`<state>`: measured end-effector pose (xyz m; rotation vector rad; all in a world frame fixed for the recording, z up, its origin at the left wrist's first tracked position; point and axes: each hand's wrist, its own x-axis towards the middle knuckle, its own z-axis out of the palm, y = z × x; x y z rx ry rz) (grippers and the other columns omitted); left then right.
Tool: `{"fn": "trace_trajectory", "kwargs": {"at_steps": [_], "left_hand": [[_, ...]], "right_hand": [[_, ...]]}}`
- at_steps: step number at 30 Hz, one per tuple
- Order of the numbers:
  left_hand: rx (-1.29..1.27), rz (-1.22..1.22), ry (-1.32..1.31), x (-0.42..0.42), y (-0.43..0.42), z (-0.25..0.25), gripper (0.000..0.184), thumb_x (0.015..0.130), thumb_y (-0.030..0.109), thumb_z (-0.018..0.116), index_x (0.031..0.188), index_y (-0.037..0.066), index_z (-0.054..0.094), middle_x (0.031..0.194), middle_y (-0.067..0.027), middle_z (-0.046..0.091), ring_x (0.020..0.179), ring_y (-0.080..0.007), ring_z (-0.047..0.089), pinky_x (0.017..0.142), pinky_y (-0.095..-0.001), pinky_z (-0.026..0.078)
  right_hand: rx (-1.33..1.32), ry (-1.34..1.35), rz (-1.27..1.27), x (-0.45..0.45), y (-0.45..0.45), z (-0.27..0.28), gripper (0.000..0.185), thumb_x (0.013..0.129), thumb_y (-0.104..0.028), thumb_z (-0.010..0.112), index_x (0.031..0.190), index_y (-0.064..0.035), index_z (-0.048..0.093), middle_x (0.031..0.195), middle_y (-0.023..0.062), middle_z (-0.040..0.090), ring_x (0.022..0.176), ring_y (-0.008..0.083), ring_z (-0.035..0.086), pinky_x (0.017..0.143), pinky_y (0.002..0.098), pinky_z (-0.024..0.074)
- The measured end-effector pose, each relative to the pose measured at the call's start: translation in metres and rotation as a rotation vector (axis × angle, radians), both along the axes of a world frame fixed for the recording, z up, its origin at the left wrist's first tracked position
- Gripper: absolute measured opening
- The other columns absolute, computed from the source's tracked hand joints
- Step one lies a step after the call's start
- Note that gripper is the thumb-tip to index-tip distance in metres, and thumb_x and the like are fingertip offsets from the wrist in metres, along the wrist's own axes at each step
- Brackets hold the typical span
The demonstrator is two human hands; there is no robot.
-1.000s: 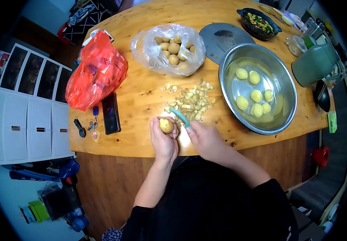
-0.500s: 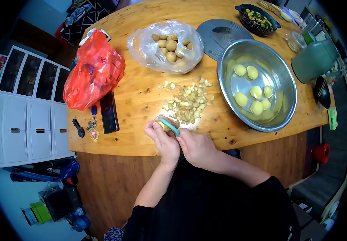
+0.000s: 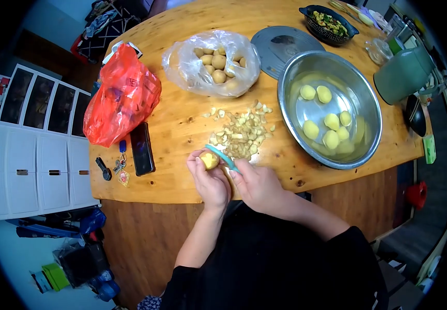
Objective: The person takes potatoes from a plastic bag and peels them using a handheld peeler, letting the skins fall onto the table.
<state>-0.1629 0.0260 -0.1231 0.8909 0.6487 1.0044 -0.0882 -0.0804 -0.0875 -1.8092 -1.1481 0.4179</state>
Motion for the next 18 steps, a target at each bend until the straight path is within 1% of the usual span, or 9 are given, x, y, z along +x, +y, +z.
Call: {"fn": "trace_trajectory", "kwargs": {"at_steps": [2,3,6,9,12,13,15,16,18], "left_hand": [[0.026,0.023,0.114,-0.003,-0.002,-0.01,0.027,0.114,0.03,0.029,0.121,0.008,0.044,0.111,-0.0106,0.053,0.089,-0.0155,0.051,0.08,-0.0284,0.046],[0.077,-0.014,0.245,-0.007,-0.002,-0.008,0.028,0.114,0.034,0.029,0.121,0.009,0.042,0.108,-0.009,0.054,0.086,-0.0148,0.052,0.077,-0.0276,0.047],[0.066,0.008,0.173,-0.001,-0.009,0.001,0.027,0.114,0.035,0.031,0.122,0.01,0.039,0.106,-0.0082,0.054,0.082,-0.0152,0.052,0.075,-0.029,0.048],[0.161,-0.031,0.172,-0.006,-0.008,-0.003,0.033,0.114,0.038,0.03,0.121,0.008,0.041,0.104,-0.0084,0.056,0.088,-0.0169,0.054,0.082,-0.0319,0.049],[0.171,0.003,0.148,-0.006,-0.007,-0.006,0.031,0.114,0.038,0.032,0.121,0.009,0.042,0.106,-0.009,0.054,0.088,-0.0173,0.052,0.08,-0.0322,0.047],[0.204,0.021,0.086,-0.005,-0.007,-0.008,0.03,0.114,0.037,0.033,0.121,0.009,0.042,0.108,-0.0095,0.054,0.089,-0.0176,0.052,0.081,-0.0324,0.047],[0.266,0.054,-0.04,-0.002,-0.007,-0.007,0.029,0.113,0.036,0.034,0.121,0.009,0.042,0.112,-0.0105,0.053,0.091,-0.0183,0.052,0.082,-0.033,0.046],[0.232,0.032,-0.041,-0.001,-0.006,-0.004,0.028,0.113,0.035,0.035,0.121,0.009,0.043,0.113,-0.0109,0.053,0.091,-0.0186,0.052,0.082,-0.0331,0.046],[0.166,0.017,-0.049,0.0,-0.001,0.007,0.027,0.113,0.034,0.036,0.12,0.009,0.043,0.116,-0.0117,0.053,0.092,-0.0191,0.052,0.083,-0.0335,0.045]], "right_hand": [[0.009,-0.02,0.01,-0.003,0.002,0.001,0.015,0.102,-0.018,0.056,0.099,-0.0036,0.052,0.073,0.0195,0.065,0.065,0.0412,0.065,0.057,0.0515,0.0505],[0.026,-0.027,0.013,-0.005,0.003,0.0,0.014,0.102,-0.016,0.057,0.1,-0.0033,0.052,0.072,0.02,0.064,0.064,0.0414,0.065,0.055,0.0509,0.0496],[0.024,-0.049,0.026,-0.01,0.005,-0.009,0.013,0.101,-0.015,0.058,0.1,-0.003,0.053,0.074,0.0207,0.064,0.064,0.042,0.064,0.054,0.0507,0.0492],[0.004,-0.074,0.035,-0.013,0.005,-0.009,0.016,0.102,-0.018,0.056,0.099,-0.0034,0.051,0.073,0.02,0.066,0.064,0.0419,0.065,0.057,0.0524,0.0506],[-0.02,-0.106,0.023,-0.013,0.007,-0.01,0.017,0.102,-0.02,0.055,0.098,-0.0041,0.051,0.069,0.0196,0.065,0.062,0.042,0.066,0.057,0.0543,0.0509],[-0.03,-0.119,0.014,-0.011,0.008,-0.012,0.017,0.102,-0.02,0.055,0.098,-0.0044,0.051,0.067,0.0195,0.065,0.061,0.0422,0.066,0.057,0.0549,0.0507],[-0.142,-0.067,-0.052,0.006,0.009,-0.022,0.017,0.102,-0.02,0.055,0.097,-0.0047,0.051,0.065,0.0199,0.064,0.06,0.043,0.065,0.056,0.0559,0.0501],[-0.196,-0.041,-0.089,0.013,0.008,-0.023,0.017,0.102,-0.021,0.056,0.097,-0.0048,0.051,0.063,0.0201,0.063,0.06,0.0434,0.065,0.056,0.0564,0.0498],[-0.085,0.011,-0.088,0.019,0.005,-0.016,0.018,0.103,-0.021,0.056,0.096,-0.0049,0.051,0.062,0.0208,0.062,0.061,0.0449,0.064,0.056,0.0563,0.0491]]}}
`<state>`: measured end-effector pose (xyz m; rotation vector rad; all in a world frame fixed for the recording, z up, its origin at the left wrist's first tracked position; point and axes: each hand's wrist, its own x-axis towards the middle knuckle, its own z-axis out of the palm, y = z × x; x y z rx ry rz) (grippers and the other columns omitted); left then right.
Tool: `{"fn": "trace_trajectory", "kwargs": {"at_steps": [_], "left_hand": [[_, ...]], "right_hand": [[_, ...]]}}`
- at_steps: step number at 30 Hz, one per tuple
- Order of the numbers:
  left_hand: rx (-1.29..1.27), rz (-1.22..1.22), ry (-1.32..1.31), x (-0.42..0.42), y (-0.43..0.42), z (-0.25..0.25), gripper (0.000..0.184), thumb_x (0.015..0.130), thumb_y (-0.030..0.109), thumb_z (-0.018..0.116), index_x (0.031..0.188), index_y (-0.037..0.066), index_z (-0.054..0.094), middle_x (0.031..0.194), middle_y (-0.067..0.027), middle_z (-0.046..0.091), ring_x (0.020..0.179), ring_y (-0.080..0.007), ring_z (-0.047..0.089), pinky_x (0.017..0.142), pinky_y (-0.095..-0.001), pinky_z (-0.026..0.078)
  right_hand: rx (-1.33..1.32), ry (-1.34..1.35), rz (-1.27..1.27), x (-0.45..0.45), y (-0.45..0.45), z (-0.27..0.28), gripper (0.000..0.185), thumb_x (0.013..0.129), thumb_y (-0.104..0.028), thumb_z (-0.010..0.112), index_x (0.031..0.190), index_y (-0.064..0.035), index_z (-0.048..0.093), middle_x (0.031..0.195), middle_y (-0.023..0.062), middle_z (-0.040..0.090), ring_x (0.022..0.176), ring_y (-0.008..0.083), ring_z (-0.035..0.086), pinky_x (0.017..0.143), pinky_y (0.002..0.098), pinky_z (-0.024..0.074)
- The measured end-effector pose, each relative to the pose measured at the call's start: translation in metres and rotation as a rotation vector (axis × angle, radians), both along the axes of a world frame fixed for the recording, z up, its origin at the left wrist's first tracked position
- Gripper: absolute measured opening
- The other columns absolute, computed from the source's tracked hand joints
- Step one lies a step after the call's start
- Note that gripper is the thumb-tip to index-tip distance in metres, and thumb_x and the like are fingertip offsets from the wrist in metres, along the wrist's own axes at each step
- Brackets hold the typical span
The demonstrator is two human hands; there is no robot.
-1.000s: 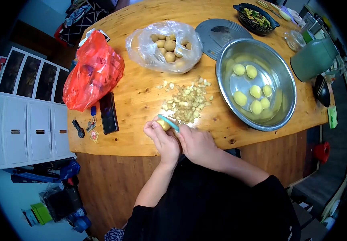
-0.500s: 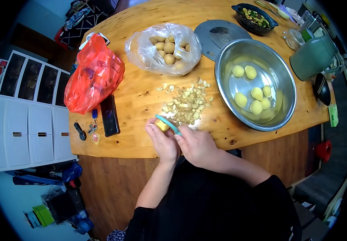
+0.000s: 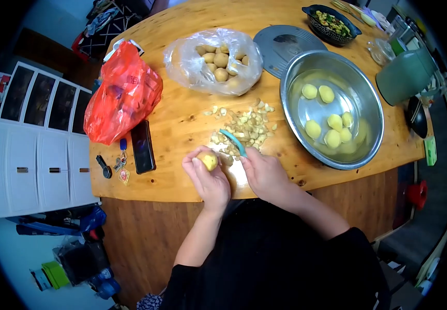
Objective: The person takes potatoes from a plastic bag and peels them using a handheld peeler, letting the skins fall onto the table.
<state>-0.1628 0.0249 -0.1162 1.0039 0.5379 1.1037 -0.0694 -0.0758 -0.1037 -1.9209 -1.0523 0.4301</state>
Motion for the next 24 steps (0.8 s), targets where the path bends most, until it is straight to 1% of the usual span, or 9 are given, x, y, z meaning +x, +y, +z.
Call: {"fn": "trace_trajectory", "kwargs": {"at_steps": [2,5,8,11,14,17,20,23,24], "left_hand": [[-0.036,-0.018,0.01,-0.001,0.007,-0.006,0.027,0.113,0.034,0.037,0.12,0.009,0.044,0.114,-0.0116,0.054,0.092,-0.019,0.052,0.084,-0.0335,0.044],[-0.087,-0.073,-0.021,0.0,0.01,-0.012,0.028,0.113,0.035,0.037,0.117,0.009,0.046,0.112,-0.0113,0.056,0.092,-0.0192,0.053,0.083,-0.0339,0.045],[-0.157,-0.103,-0.042,0.001,0.007,-0.007,0.03,0.113,0.036,0.036,0.116,0.009,0.046,0.111,-0.011,0.057,0.092,-0.0192,0.054,0.083,-0.0342,0.046],[-0.379,-0.078,-0.097,0.004,0.004,0.001,0.026,0.114,0.034,0.031,0.118,0.01,0.041,0.109,-0.0115,0.055,0.093,-0.0192,0.053,0.088,-0.0343,0.047],[-0.22,-0.079,0.032,0.0,0.002,-0.014,0.033,0.114,0.039,0.033,0.118,0.008,0.046,0.104,-0.011,0.059,0.09,-0.0184,0.056,0.083,-0.0326,0.049],[-0.155,-0.017,0.125,0.002,-0.004,-0.008,0.034,0.114,0.039,0.033,0.12,0.009,0.045,0.102,-0.0109,0.059,0.088,-0.0181,0.057,0.082,-0.0316,0.05],[-0.102,0.019,0.157,0.002,-0.007,-0.011,0.034,0.114,0.04,0.033,0.121,0.009,0.044,0.1,-0.0106,0.058,0.088,-0.0178,0.056,0.082,-0.0309,0.049],[-0.087,0.08,0.205,0.004,-0.011,-0.011,0.034,0.113,0.04,0.033,0.121,0.009,0.044,0.104,-0.0104,0.057,0.089,-0.0184,0.056,0.083,-0.0322,0.048],[-0.082,0.061,0.12,0.005,-0.011,-0.009,0.034,0.113,0.04,0.034,0.121,0.009,0.044,0.105,-0.0102,0.057,0.09,-0.0185,0.055,0.084,-0.0328,0.047]], "right_hand": [[0.048,0.028,0.012,0.0,0.0,0.008,0.018,0.103,-0.022,0.056,0.097,-0.0047,0.051,0.063,0.0212,0.061,0.061,0.0457,0.063,0.056,0.0562,0.0486],[0.038,0.027,0.043,0.003,0.003,-0.002,0.018,0.103,-0.022,0.056,0.097,-0.0053,0.052,0.065,0.0205,0.062,0.061,0.0445,0.064,0.056,0.0552,0.0493],[-0.017,-0.064,0.081,-0.005,-0.001,0.013,0.018,0.102,-0.022,0.057,0.097,-0.0057,0.052,0.069,0.0191,0.064,0.063,0.0418,0.066,0.057,0.0531,0.0509],[0.075,-0.13,0.134,-0.011,0.001,0.01,0.014,0.101,-0.018,0.06,0.1,-0.0056,0.053,0.072,0.0179,0.064,0.064,0.0404,0.065,0.054,0.0505,0.0486],[0.108,-0.157,0.11,-0.016,0.004,0.015,0.015,0.1,-0.018,0.06,0.098,-0.0052,0.053,0.073,0.017,0.065,0.063,0.0384,0.066,0.053,0.0492,0.0495],[0.067,-0.152,0.122,-0.023,0.005,0.003,0.015,0.1,-0.018,0.06,0.098,-0.0048,0.053,0.073,0.0171,0.065,0.063,0.038,0.066,0.053,0.0481,0.05],[0.064,-0.186,0.136,-0.024,0.003,0.006,0.016,0.101,-0.018,0.056,0.096,-0.0039,0.051,0.071,0.0165,0.066,0.063,0.0369,0.068,0.055,0.0484,0.0524],[-0.015,-0.226,0.108,-0.019,0.002,0.005,0.017,0.101,-0.019,0.056,0.096,-0.0041,0.05,0.071,0.0175,0.066,0.061,0.0385,0.067,0.054,0.0501,0.052],[-0.03,-0.214,0.062,-0.014,0.002,0.002,0.016,0.101,-0.019,0.056,0.095,-0.0043,0.05,0.07,0.0177,0.066,0.06,0.0389,0.067,0.054,0.0505,0.0516]]}}
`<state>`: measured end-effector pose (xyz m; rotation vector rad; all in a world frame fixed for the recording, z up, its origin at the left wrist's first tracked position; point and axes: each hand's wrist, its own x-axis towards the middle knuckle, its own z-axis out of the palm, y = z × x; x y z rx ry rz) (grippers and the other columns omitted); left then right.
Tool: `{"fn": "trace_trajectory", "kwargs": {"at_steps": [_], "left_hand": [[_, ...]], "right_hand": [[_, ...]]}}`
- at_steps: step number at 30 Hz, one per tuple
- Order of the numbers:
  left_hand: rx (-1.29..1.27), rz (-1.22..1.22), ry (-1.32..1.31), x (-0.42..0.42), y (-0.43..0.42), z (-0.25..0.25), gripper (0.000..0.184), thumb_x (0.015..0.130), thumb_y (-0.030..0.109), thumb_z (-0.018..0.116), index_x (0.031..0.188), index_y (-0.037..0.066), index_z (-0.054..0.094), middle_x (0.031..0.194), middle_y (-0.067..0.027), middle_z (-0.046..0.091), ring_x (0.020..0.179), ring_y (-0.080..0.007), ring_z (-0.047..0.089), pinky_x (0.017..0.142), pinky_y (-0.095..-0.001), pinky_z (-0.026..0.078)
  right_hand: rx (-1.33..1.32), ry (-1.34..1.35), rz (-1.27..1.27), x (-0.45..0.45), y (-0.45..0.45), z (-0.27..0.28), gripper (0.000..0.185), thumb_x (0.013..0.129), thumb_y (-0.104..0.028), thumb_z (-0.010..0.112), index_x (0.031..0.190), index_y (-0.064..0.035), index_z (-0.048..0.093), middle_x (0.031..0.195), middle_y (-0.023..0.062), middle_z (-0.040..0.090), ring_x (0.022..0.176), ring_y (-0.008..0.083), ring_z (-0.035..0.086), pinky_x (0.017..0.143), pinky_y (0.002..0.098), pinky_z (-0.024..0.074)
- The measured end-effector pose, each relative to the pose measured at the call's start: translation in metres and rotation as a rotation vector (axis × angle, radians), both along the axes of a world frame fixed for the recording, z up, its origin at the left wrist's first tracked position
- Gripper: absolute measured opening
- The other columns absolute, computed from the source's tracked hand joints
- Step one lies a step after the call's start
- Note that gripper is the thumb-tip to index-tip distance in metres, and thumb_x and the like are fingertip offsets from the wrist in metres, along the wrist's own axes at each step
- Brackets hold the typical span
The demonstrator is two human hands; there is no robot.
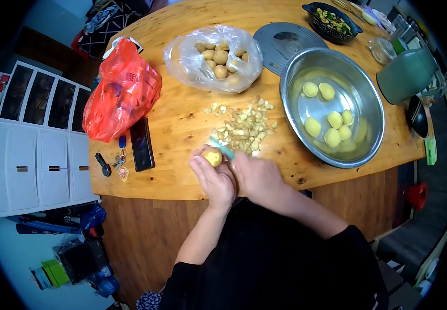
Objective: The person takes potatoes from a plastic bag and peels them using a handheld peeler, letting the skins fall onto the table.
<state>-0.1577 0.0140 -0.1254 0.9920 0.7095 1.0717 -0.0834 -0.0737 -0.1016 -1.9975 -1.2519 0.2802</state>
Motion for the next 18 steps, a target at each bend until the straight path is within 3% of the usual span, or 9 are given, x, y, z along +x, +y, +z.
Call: {"fn": "trace_trajectory", "kwargs": {"at_steps": [2,6,9,13,18], "left_hand": [[0.017,-0.029,-0.177,0.003,0.004,0.005,0.034,0.113,0.04,0.034,0.122,0.009,0.044,0.109,-0.0098,0.056,0.092,-0.0189,0.054,0.085,-0.0339,0.046],[-0.093,-0.147,-0.205,0.0,0.018,0.01,0.038,0.113,0.042,0.034,0.116,0.008,0.05,0.108,-0.0101,0.056,0.09,-0.0197,0.053,0.082,-0.0341,0.045],[-0.233,-0.208,-0.189,-0.002,0.024,0.011,0.037,0.114,0.039,0.032,0.111,0.006,0.049,0.097,-0.0082,0.055,0.082,-0.0163,0.052,0.075,-0.0306,0.046],[-0.384,-0.226,-0.087,-0.003,0.02,0.024,0.044,0.112,0.047,0.034,0.106,0.008,0.053,0.087,-0.0055,0.059,0.069,-0.0124,0.05,0.06,-0.0252,0.041],[-0.317,-0.222,-0.047,-0.002,0.021,0.013,0.035,0.114,0.035,0.03,0.097,0.008,0.046,0.082,-0.007,0.057,0.06,-0.0109,0.043,0.054,-0.0249,0.037]], "right_hand": [[-0.016,0.016,-0.093,0.015,0.0,-0.008,0.016,0.102,-0.018,0.056,0.095,-0.0046,0.05,0.069,0.0181,0.065,0.059,0.0399,0.066,0.053,0.0514,0.051],[0.045,0.175,0.004,0.021,-0.002,-0.001,0.015,0.103,-0.02,0.055,0.098,-0.0066,0.051,0.064,0.0182,0.063,0.061,0.0413,0.065,0.055,0.0527,0.05],[0.038,0.151,0.025,0.018,-0.003,0.005,0.015,0.102,-0.021,0.057,0.099,-0.007,0.052,0.068,0.0182,0.063,0.063,0.0416,0.065,0.056,0.0522,0.0504],[0.137,0.017,0.081,0.013,-0.002,0.01,0.016,0.099,-0.022,0.062,0.097,-0.0079,0.054,0.071,0.0145,0.064,0.063,0.037,0.066,0.054,0.0477,0.0515],[0.126,-0.113,0.1,0.008,-0.002,0.008,0.016,0.096,-0.022,0.065,0.093,-0.0091,0.055,0.07,0.0101,0.063,0.061,0.0318,0.067,0.052,0.043,0.0519]]}}
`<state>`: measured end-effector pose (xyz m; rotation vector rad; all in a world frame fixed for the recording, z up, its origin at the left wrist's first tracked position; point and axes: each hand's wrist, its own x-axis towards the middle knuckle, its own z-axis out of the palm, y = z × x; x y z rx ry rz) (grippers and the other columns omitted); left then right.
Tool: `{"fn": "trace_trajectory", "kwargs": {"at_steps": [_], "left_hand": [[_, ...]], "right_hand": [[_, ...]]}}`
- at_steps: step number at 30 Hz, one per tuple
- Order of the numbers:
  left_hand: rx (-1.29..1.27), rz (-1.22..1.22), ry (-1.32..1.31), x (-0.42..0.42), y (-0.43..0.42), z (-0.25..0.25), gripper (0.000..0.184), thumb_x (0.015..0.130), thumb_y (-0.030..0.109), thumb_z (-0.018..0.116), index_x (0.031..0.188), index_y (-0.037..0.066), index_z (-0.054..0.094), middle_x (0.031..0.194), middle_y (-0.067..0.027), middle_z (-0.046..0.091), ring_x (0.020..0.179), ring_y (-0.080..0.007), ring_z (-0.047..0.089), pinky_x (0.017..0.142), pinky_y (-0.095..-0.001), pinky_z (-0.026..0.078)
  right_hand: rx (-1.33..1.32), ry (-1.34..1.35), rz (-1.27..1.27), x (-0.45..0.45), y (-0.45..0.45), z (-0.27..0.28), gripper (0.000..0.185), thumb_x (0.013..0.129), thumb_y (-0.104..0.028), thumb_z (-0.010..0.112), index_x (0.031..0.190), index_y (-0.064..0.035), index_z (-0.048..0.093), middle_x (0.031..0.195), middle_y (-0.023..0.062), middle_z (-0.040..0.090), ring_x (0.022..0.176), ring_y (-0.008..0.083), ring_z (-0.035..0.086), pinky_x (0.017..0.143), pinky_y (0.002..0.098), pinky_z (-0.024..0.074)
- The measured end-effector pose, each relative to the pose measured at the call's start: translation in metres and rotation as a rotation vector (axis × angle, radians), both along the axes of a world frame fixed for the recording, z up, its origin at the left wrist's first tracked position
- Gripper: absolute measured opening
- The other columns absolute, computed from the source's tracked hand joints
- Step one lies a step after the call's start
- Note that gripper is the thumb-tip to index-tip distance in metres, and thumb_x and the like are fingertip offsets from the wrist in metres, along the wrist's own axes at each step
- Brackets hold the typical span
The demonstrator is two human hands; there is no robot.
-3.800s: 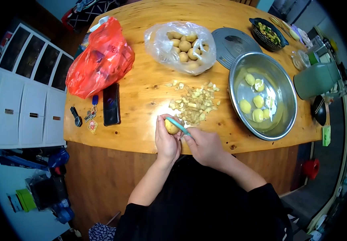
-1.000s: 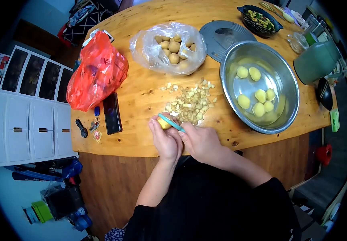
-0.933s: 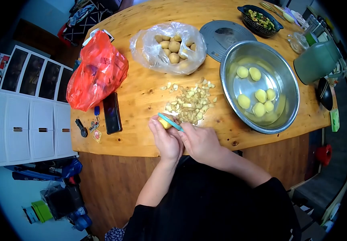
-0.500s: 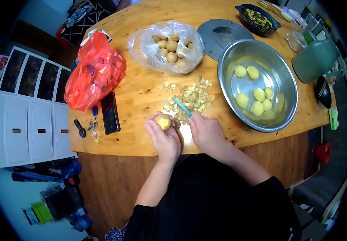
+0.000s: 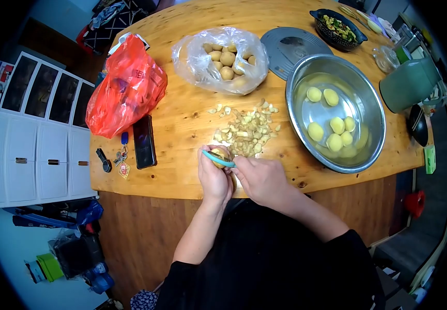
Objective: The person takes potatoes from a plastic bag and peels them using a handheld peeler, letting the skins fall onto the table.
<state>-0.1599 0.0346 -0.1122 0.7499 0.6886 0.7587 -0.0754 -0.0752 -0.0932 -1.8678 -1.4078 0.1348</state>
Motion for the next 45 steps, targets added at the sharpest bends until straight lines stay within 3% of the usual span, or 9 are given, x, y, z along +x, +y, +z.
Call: {"fn": "trace_trajectory", "kwargs": {"at_steps": [8,12,17,27,30,37,40,45], "left_hand": [[0.19,-0.005,0.043,-0.006,0.0,0.002,0.029,0.113,0.03,0.034,0.098,0.008,0.047,0.083,-0.0083,0.059,0.063,-0.0127,0.047,0.056,-0.026,0.039],[0.057,-0.029,0.042,-0.003,0.006,0.01,0.029,0.112,0.03,0.033,0.098,0.009,0.048,0.085,-0.0105,0.06,0.062,-0.0143,0.049,0.056,-0.0271,0.04],[0.002,-0.052,0.065,-0.001,0.007,0.012,0.026,0.112,0.027,0.036,0.098,0.008,0.048,0.083,-0.0084,0.059,0.064,-0.0123,0.049,0.056,-0.0262,0.04],[0.125,-0.02,0.056,-0.001,0.005,0.0,0.023,0.111,0.024,0.034,0.095,0.009,0.043,0.079,-0.0106,0.059,0.062,-0.0144,0.048,0.056,-0.0272,0.041],[0.104,-0.057,0.039,-0.004,0.006,0.002,0.025,0.111,0.025,0.034,0.096,0.009,0.044,0.079,-0.0112,0.059,0.061,-0.0149,0.047,0.057,-0.027,0.04],[-0.08,-0.129,-0.046,0.0,0.01,0.015,0.033,0.113,0.034,0.031,0.099,0.008,0.045,0.082,-0.0112,0.06,0.06,-0.0161,0.048,0.057,-0.0277,0.041],[-0.07,-0.141,0.022,0.003,0.009,0.012,0.033,0.114,0.037,0.032,0.102,0.009,0.046,0.083,-0.0086,0.058,0.06,-0.0151,0.049,0.056,-0.0274,0.043],[-0.065,-0.039,0.092,0.008,0.004,0.004,0.031,0.113,0.036,0.035,0.101,0.01,0.047,0.08,-0.0054,0.056,0.059,-0.0134,0.049,0.052,-0.0254,0.042]], "right_hand": [[-0.134,0.109,-0.11,0.015,-0.004,-0.014,0.016,0.1,-0.023,0.06,0.095,-0.0084,0.054,0.069,0.0155,0.065,0.062,0.0369,0.066,0.055,0.049,0.0513],[-0.101,0.307,-0.114,0.02,-0.005,0.0,0.019,0.103,-0.025,0.056,0.095,-0.0074,0.054,0.07,0.0169,0.065,0.063,0.0404,0.065,0.057,0.0519,0.0509],[-0.06,0.195,-0.039,0.003,-0.004,0.006,0.019,0.103,-0.024,0.056,0.095,-0.0074,0.053,0.071,0.0153,0.065,0.064,0.0388,0.066,0.056,0.0501,0.0511],[-0.092,0.14,0.019,-0.002,-0.006,0.003,0.019,0.102,-0.024,0.057,0.097,-0.0065,0.052,0.072,0.0149,0.066,0.063,0.0387,0.066,0.056,0.0501,0.051],[-0.25,0.201,-0.139,0.014,-0.002,-0.012,0.02,0.103,-0.024,0.056,0.096,-0.0054,0.051,0.07,0.0163,0.064,0.064,0.0419,0.065,0.056,0.0509,0.0509],[-0.001,0.732,-0.014,0.022,-0.002,-0.023,0.018,0.104,-0.023,0.055,0.1,-0.0052,0.054,0.07,0.0206,0.064,0.069,0.0442,0.065,0.059,0.0537,0.0481],[-0.049,0.387,-0.076,0.008,-0.006,-0.002,0.019,0.104,-0.023,0.055,0.099,-0.0055,0.054,0.07,0.0202,0.064,0.067,0.044,0.065,0.059,0.0536,0.0484],[-0.078,0.308,-0.046,-0.006,-0.004,-0.005,0.019,0.103,-0.024,0.056,0.097,-0.0066,0.053,0.07,0.0167,0.066,0.064,0.0394,0.067,0.058,0.0506,0.0513]]}}
